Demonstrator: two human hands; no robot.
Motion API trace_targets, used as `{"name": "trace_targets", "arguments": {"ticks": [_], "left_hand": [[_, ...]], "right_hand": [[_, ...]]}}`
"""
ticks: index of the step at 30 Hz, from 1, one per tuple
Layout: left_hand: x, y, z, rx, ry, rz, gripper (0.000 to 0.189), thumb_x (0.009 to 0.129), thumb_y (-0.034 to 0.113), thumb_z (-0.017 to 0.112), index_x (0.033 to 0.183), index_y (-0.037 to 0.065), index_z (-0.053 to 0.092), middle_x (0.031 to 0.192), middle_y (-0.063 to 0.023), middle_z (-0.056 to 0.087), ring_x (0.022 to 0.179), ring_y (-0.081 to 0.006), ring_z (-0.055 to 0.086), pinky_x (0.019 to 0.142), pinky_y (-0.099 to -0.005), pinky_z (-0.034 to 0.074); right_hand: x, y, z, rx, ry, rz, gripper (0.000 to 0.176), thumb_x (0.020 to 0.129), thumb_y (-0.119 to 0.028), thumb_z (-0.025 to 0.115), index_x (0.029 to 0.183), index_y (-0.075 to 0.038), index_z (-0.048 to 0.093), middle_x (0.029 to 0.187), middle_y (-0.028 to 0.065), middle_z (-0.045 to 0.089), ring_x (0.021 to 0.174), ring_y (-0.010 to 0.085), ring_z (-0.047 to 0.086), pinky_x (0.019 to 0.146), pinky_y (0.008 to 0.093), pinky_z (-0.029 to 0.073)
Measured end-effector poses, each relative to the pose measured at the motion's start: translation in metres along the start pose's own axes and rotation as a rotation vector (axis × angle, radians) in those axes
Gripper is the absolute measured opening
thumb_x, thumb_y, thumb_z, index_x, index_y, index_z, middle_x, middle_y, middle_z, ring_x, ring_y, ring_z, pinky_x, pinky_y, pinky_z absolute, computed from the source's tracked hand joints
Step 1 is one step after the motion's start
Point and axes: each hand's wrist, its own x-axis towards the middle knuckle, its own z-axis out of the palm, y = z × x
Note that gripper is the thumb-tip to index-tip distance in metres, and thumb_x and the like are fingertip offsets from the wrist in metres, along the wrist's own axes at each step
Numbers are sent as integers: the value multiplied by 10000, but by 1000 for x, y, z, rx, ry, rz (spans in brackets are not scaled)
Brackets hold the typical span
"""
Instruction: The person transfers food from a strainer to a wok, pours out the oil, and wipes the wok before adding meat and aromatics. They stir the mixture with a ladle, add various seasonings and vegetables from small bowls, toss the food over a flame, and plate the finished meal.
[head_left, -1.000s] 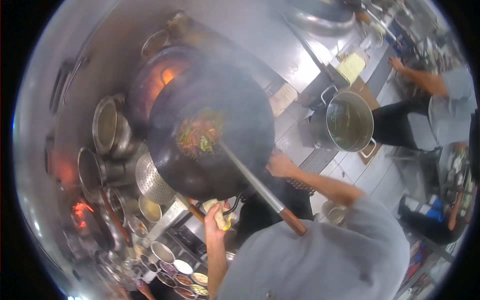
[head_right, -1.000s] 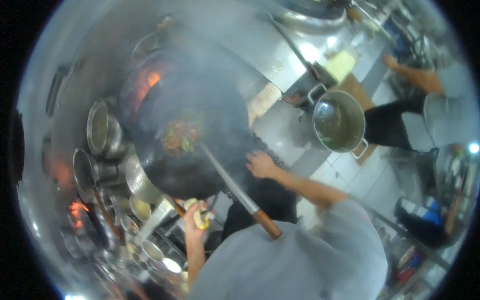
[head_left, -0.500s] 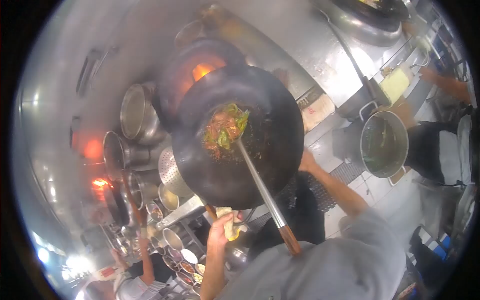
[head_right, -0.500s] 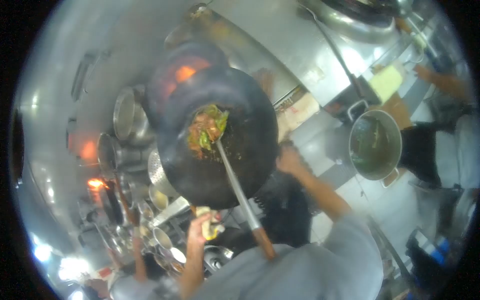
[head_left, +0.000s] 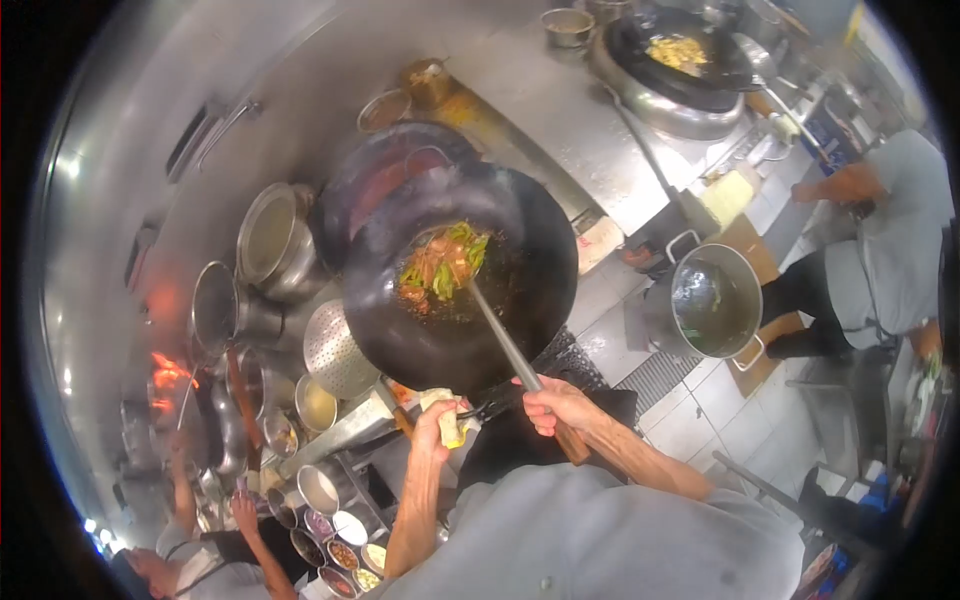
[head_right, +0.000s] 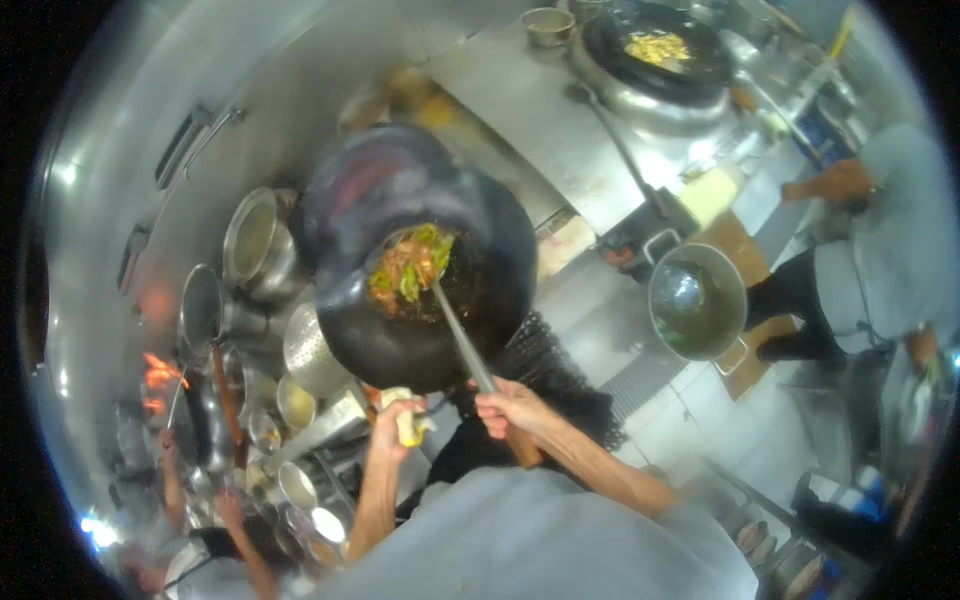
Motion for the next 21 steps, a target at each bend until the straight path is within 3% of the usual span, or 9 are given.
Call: {"name": "trace_targets", "arguments": {"ticks": [2, 4, 8, 10, 14, 16, 21], "left_hand": [[-6, 8, 1, 41, -64, -17, 220, 715, 60, 586, 920, -3, 537, 805, -117, 601, 755, -212, 596, 670, -324, 505], [-13, 12, -2, 71, -115, -33, 201, 709, 49, 584, 898, -10, 547, 804, -124, 600, 744, -218, 594, 657, -346, 504], [-9, 15, -32, 194, -245, -95, 172, 710, 61, 580, 857, -26, 568, 796, -125, 599, 722, -216, 589, 641, -339, 500], [-8, 18, -34, 283, -336, -162, 168, 710, 66, 580, 846, -32, 572, 792, -125, 599, 715, -214, 588, 637, -333, 499], [6, 21, -43, 523, -594, -312, 140, 718, 69, 565, 815, -29, 590, 767, -109, 598, 678, -191, 585, 598, -312, 497], [4, 12, -47, 661, -657, -339, 127, 732, 69, 556, 814, -22, 591, 767, -104, 602, 671, -186, 588, 596, -310, 500], [-31, -23, -45, 929, -826, -564, 134, 766, 77, 526, 873, 0, 546, 760, -89, 593, 679, -193, 588, 616, -340, 515]], "right_hand": [[-34, 6, 26, -141, 125, -95, 401, 862, -71, 491, 1241, -72, 360, 651, 13, 472, 467, 81, 437, 411, 231, 349], [-72, 14, 40, -545, 295, -172, 418, 856, -65, 488, 1258, -67, 376, 624, 11, 474, 449, 79, 434, 395, 228, 347], [-103, 69, 40, -627, 522, -413, 394, 892, -131, 493, 1262, -58, 378, 595, 2, 461, 425, 77, 427, 363, 225, 341], [-103, 102, 46, -525, 623, -491, 369, 912, -169, 474, 1256, -70, 382, 579, -8, 428, 408, 70, 409, 357, 218, 334], [-94, 199, 61, -18, 558, -689, 359, 940, -233, 411, 1275, -115, 367, 547, -19, 347, 372, 60, 337, 337, 211, 288], [-91, 249, 75, 273, 412, -804, 365, 944, -251, 402, 1283, -122, 363, 548, -17, 354, 376, 52, 330, 326, 203, 266], [-79, 378, 128, 504, 412, -1069, 372, 939, -238, 421, 1296, -152, 363, 572, -57, 314, 401, 17, 289, 331, 184, 252]]}}
